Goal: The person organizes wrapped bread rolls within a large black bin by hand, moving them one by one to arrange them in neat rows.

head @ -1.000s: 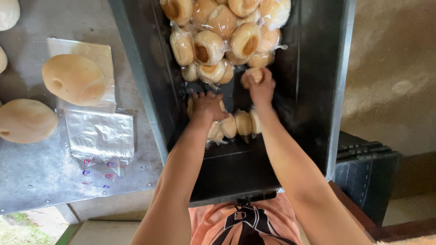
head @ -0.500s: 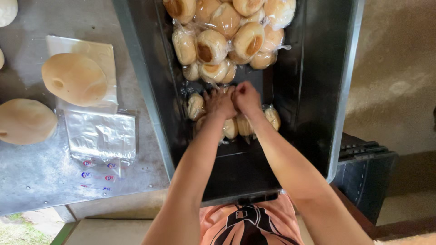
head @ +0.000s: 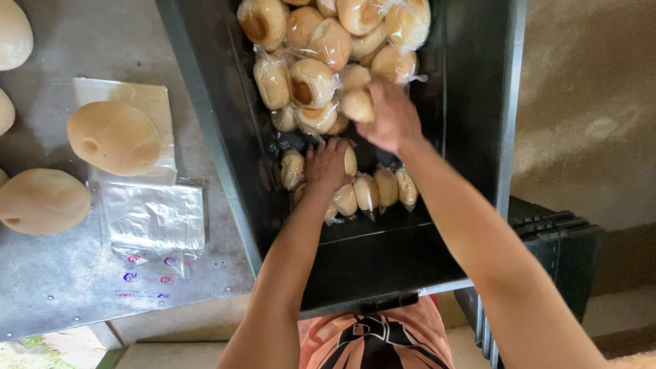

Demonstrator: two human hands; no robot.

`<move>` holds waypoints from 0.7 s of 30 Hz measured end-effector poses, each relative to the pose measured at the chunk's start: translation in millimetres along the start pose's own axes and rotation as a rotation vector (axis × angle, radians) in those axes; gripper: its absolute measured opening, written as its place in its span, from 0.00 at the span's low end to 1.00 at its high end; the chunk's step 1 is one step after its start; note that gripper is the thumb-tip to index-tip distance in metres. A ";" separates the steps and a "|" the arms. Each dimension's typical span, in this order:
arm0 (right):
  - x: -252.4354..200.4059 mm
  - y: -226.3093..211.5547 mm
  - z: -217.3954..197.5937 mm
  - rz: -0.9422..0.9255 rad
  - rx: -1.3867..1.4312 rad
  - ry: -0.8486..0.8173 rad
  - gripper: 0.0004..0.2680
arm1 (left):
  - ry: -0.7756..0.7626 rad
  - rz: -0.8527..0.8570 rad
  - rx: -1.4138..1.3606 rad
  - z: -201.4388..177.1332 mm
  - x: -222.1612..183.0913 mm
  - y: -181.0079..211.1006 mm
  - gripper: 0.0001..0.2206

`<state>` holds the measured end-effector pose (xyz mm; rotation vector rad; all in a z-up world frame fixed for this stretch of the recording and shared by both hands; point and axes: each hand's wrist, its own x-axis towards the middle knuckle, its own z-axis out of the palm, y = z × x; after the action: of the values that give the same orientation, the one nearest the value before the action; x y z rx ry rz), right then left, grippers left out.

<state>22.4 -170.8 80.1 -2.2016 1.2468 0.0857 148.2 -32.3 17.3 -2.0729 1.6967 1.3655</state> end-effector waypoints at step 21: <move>51.4 25.9 4.5 0.167 -0.272 0.101 0.34 | -0.051 0.036 0.090 4.4 24.5 56.5 0.37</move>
<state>31.4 -217.3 47.0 -2.3493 1.5533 0.2248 97.5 -67.3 21.2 -1.9516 1.7497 1.3143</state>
